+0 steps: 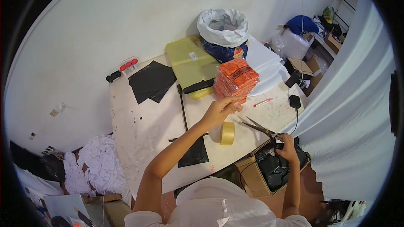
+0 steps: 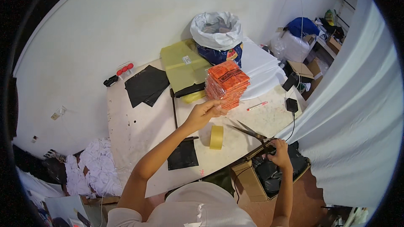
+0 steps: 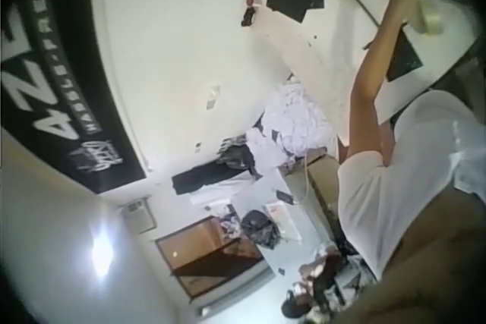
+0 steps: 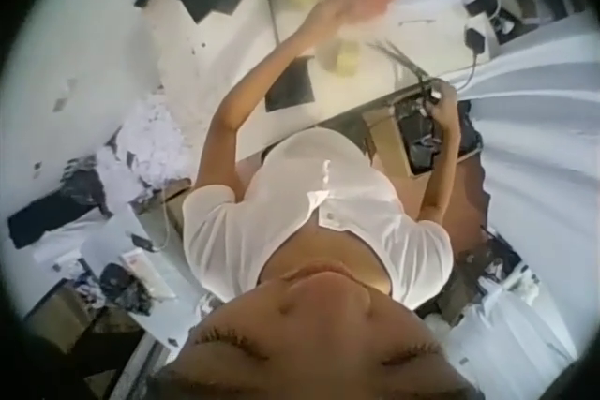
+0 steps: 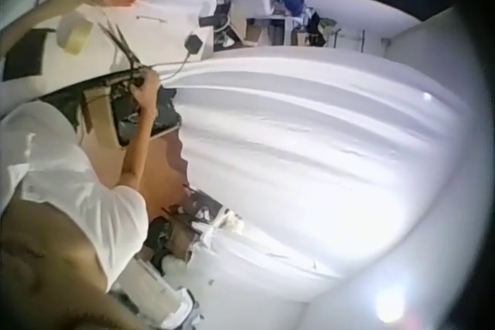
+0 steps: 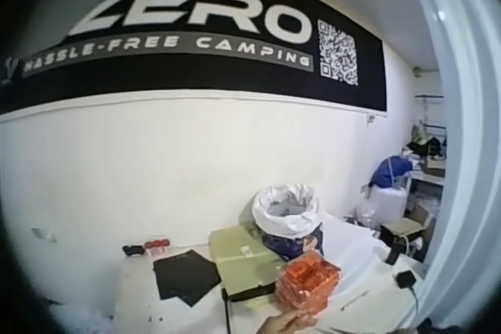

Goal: Preparing and sealing black plastic packaging sleeves using a marker, tape, and scissors.

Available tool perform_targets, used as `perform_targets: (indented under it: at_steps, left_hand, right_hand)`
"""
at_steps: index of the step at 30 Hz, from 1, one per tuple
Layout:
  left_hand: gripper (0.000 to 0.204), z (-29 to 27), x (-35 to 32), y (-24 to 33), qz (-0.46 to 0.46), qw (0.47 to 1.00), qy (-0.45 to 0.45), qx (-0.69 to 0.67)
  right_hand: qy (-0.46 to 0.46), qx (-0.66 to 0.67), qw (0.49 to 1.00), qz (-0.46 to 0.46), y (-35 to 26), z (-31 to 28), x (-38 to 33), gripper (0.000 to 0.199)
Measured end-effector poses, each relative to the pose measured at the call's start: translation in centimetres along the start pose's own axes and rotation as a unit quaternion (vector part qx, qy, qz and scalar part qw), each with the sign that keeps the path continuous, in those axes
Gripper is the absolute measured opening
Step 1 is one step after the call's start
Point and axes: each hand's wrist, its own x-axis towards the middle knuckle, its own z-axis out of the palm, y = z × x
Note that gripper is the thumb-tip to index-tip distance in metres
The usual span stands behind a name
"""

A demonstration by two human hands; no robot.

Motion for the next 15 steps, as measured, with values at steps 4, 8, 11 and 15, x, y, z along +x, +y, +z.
perform_targets:
  at_steps: [4, 8, 11, 15]
  left_hand:
    - [0.034, 0.0, 0.7, -0.1, -0.003, 0.999, -0.029, -0.03]
    - [0.034, 0.0, 0.8, 0.2, -0.01, 0.999, -0.023, -0.046]
    - [0.033, 0.3, 1.4, -0.3, -0.005, 0.996, -0.037, -0.08]
    - [0.032, 0.1, 1.4, -0.3, -0.023, 0.996, -0.031, -0.08]
  right_hand:
    - [-0.01, 0.04, 0.999, -0.025, -1.1, -2.5, 0.3, 0.057]
    - [-0.031, 0.084, 0.995, -0.047, -2.6, -3.3, 1.1, 0.055]
    - [-0.071, 0.114, 0.99, -0.044, -2.4, -3.3, 1.8, 0.056]
    - [-0.061, 0.143, 0.988, -0.025, -1.4, -3.2, 1.3, 0.055]
